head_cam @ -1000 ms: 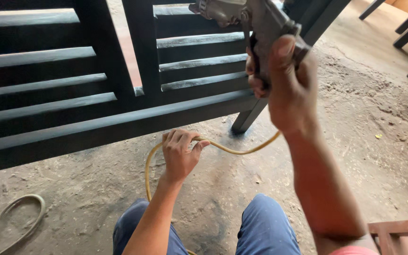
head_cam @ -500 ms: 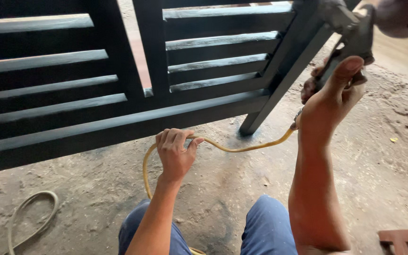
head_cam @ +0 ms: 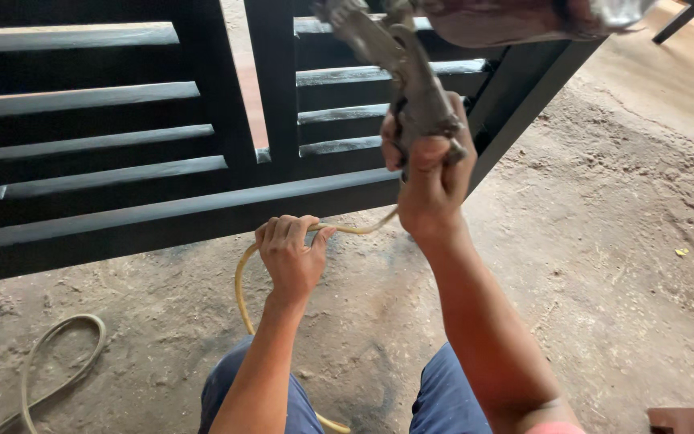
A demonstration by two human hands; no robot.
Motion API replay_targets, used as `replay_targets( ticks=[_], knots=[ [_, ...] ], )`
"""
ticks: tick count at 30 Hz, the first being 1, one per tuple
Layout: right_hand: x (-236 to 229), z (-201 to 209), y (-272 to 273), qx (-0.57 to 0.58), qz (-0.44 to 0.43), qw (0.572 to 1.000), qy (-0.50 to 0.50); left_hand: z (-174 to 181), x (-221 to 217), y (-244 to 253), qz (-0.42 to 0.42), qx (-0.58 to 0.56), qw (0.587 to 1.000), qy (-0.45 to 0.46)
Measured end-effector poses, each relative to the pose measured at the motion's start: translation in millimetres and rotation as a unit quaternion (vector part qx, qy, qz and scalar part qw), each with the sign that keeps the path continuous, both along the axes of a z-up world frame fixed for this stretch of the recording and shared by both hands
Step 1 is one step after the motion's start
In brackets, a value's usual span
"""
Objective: The person uses a spray gun to apply black paint and then clear finish to a wooden chair, moving the gun across different sections of the frame and legs.
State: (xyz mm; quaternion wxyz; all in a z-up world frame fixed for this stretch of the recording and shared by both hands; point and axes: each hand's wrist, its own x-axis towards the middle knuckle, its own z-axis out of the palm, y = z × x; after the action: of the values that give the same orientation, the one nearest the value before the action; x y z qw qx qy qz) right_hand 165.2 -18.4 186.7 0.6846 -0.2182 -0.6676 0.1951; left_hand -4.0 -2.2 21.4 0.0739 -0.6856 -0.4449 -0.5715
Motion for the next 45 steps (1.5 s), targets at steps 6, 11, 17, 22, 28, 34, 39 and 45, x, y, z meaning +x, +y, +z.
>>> replay_targets(
  ticks=[6,11,17,22,28,34,39,45],
  knots=[
    [19,11,17,0.064,-0.018,0.997,0.046,2,1,-2,0.006,-0.005,1.0,-0.002],
    [72,10,10,0.024,-0.145,0.981,0.125,3,6,-7,-0.024,-0.002,1.0,0.003],
    [130,42,-15,-0.084,-0.323,0.932,0.141,10,19,-18,-0.088,-0.006,0.996,0.001],
    [108,42,-25,-0.102,-0.242,0.959,0.103,11,27,-15,-0.117,-0.002,0.993,0.0],
    [57,22,-48,-0.134,-0.086,0.987,-0.034,6,37,-4,-0.14,-0.028,0.99,0.016],
    [65,60,-94,-0.253,-0.17,0.952,0.017,79,20,-44,-0.182,-0.194,0.959,0.095],
    [102,81,-85,-0.361,-0.266,0.883,0.142,184,-14,-67,-0.236,-0.307,0.906,0.169],
    [63,136,-113,-0.437,-0.244,0.866,0.027,328,-60,-112,-0.197,-0.407,0.871,0.191]
  ],
)
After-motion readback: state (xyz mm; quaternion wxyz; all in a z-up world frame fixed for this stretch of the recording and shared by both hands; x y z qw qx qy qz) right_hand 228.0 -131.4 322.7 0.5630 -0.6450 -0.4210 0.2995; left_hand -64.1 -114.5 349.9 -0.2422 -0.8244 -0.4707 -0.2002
